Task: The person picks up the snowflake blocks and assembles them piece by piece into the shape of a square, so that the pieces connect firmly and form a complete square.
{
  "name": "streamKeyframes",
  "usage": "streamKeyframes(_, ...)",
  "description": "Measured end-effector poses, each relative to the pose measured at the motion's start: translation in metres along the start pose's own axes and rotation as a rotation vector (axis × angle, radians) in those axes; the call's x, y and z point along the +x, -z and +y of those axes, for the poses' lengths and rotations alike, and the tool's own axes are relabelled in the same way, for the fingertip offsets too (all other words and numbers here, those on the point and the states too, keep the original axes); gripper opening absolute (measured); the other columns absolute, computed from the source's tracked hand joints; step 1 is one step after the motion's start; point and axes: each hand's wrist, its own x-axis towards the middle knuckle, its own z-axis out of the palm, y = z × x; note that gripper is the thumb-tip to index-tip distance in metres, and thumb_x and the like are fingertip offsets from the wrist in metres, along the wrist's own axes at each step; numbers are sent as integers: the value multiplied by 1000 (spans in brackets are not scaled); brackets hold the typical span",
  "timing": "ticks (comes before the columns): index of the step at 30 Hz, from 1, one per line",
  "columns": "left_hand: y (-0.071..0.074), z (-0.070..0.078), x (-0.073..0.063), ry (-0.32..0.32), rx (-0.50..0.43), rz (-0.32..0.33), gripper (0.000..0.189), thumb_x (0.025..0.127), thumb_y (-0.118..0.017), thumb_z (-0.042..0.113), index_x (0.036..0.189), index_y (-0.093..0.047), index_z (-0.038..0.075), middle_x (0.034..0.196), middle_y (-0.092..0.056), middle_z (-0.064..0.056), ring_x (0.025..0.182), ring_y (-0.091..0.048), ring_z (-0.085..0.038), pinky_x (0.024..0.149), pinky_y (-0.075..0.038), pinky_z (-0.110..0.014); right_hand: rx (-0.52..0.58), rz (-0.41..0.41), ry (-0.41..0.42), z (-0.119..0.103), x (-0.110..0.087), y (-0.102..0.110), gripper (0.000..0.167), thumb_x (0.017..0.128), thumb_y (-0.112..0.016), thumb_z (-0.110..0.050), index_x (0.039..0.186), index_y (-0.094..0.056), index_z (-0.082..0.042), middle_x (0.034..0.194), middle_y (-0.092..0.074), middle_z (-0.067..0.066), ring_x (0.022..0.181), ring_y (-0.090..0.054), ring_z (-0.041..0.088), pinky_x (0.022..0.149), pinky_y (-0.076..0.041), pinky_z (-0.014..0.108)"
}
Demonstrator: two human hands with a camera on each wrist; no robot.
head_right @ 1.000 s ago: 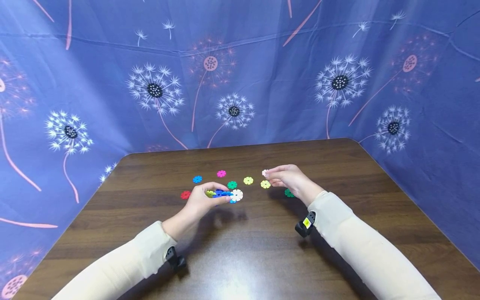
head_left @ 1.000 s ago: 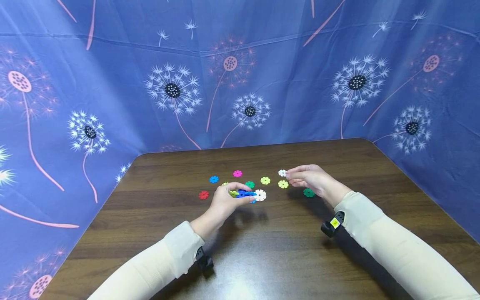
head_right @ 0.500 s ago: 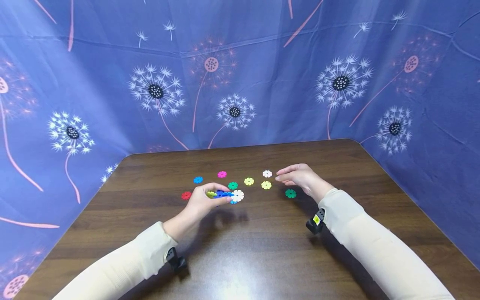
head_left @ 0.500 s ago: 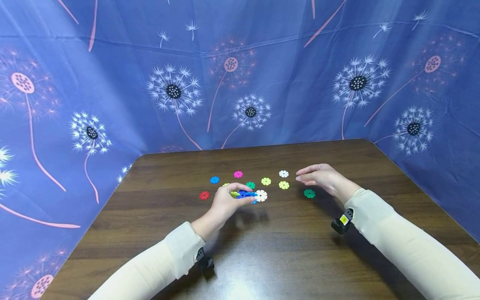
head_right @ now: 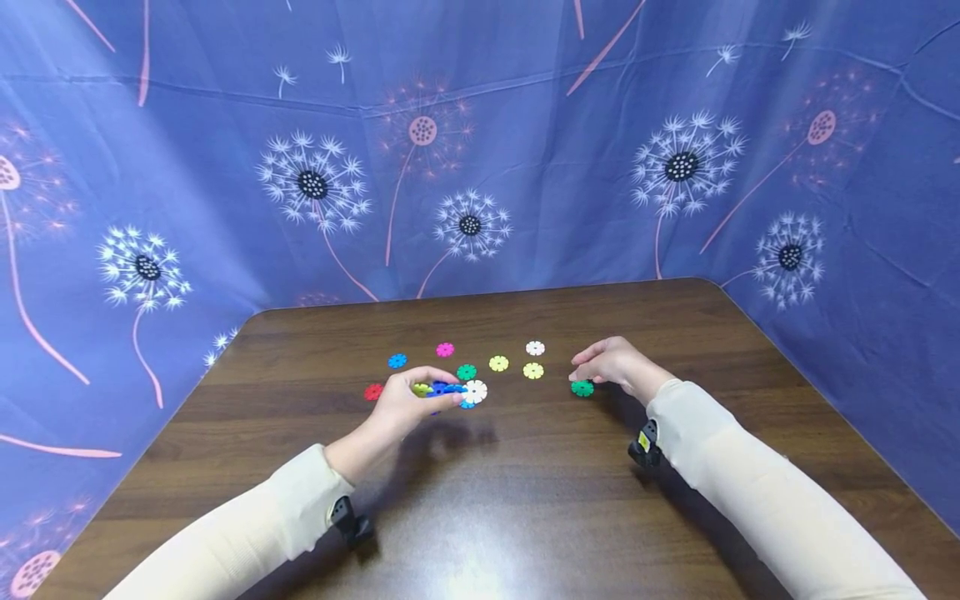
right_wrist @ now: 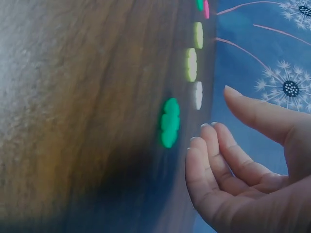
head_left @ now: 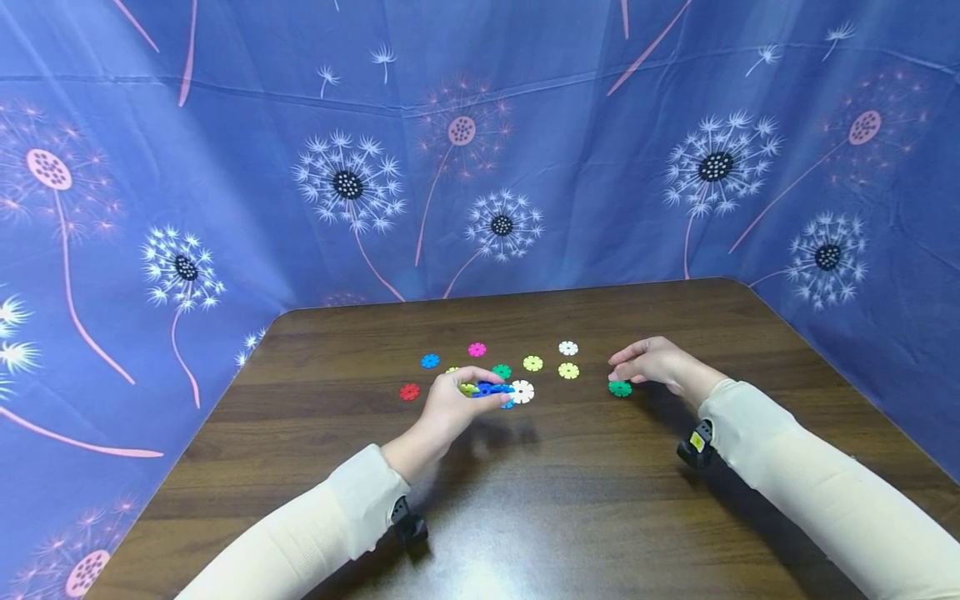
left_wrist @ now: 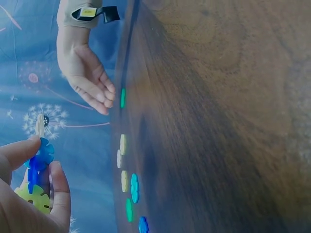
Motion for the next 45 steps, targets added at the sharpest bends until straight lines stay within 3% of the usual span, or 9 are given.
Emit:
streamKeyframes(6,-1,0,-2,-5,1,-1,26,74,-85,21,96,-75,13,113,-64,-5,97,-56,-19,69,-49,-23,-58,32,-60,4,-2,-5,53,79,-79,-14,122,-58,10,120,-63,21,87,-62,11,84,-53,32)
streamKeyframes(14,1,-3,-4,10,5,20,24,74,-85,21,95,-75,15,112,-62,-6,99,-52,-19,71,-47,-24,-102,90,-53,7,0,-14,45,78,-77,-3,116,-58,13,92,-62,8,82,-58,14,75,-55,29)
streamKeyframes(24,4,-4,-6,8,1,34,24,74,-84,19,95,-76,14,110,-63,-6,99,-51,-19,71,-47,-24,-194,128,-84,6,4,-19,36,74,-81,-4,103,-65,9,88,-67,10,73,-62,15,71,-54,30)
streamKeyframes(36,3,-7,-4,5,-4,15,23,74,-85,18,94,-76,13,111,-62,-6,97,-51,-19,69,-48,-24,35,46,-115,8,7,-16,25,83,-72,2,102,-63,16,73,-71,2,65,-66,9,66,-58,25)
streamKeyframes(45,2,-7,-3,6,1,21,22,74,-85,18,94,-76,14,111,-63,-6,97,-51,-19,69,-48,-24,89,47,-100,7,8,-13,31,83,-72,1,107,-62,17,76,-72,3,61,-64,8,64,-57,24)
